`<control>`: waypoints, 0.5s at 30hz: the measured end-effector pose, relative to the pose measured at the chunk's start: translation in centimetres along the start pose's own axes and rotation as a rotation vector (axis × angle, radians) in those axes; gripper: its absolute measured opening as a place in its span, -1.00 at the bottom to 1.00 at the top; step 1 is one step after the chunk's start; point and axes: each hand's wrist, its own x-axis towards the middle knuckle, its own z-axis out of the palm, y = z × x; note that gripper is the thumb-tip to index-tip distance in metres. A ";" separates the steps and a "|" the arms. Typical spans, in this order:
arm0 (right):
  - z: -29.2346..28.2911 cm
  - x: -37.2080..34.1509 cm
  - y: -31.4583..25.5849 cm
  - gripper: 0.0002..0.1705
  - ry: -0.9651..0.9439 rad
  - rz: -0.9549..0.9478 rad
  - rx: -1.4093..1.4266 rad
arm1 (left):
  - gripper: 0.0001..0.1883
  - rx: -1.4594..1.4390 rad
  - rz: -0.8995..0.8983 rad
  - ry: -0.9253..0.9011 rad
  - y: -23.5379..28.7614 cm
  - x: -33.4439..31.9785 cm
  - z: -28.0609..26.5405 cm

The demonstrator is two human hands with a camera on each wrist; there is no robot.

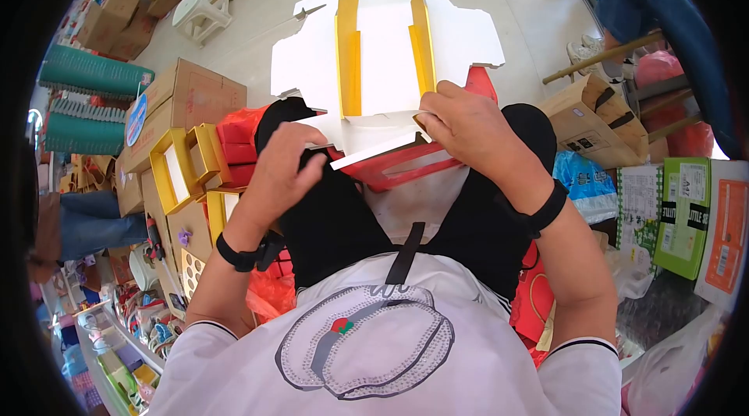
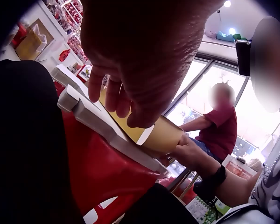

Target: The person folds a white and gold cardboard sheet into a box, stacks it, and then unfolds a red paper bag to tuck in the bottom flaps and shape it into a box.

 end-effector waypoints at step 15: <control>-0.5 0.5 0.4 -0.79 -0.077 -0.034 -0.015 | -0.52 0.061 0.212 0.058 -0.6 1.8 2.7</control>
